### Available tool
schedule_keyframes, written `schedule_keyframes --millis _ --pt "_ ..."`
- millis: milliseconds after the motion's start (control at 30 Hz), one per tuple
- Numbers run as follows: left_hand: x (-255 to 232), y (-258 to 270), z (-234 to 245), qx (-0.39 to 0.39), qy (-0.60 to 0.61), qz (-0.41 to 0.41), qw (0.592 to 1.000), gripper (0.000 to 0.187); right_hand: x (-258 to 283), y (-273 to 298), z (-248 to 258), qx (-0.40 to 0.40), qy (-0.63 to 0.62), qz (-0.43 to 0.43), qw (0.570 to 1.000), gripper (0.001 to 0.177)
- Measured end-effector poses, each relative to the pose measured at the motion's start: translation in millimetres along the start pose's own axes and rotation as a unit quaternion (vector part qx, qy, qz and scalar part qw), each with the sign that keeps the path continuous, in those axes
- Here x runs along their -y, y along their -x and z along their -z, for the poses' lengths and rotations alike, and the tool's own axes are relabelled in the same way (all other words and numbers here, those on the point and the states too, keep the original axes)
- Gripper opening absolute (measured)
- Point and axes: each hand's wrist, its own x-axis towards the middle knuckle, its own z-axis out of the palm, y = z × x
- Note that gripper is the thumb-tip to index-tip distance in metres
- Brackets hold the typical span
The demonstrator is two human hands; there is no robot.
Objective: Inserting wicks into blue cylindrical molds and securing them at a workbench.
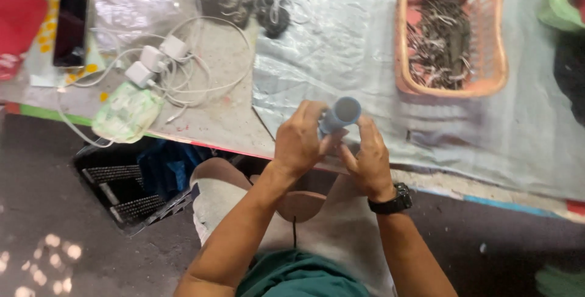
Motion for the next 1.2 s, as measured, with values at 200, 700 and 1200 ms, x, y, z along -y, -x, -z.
schedule_keyframes --millis 200,700,1200 --pt "20 5 18 0.12 -0.026 0.032 0.992 0.067 10 -14 -7 -0.038 0.029 0.028 0.998 0.044" --pt "142 -128 -7 -0.076 -0.175 0.141 0.972 0.062 28 55 45 -0.127 -0.066 -0.07 0.987 0.042" --pt "22 -32 110 -0.111 0.034 0.083 0.99 0.043 73 66 41 -0.092 -0.129 0.012 0.987 0.027"
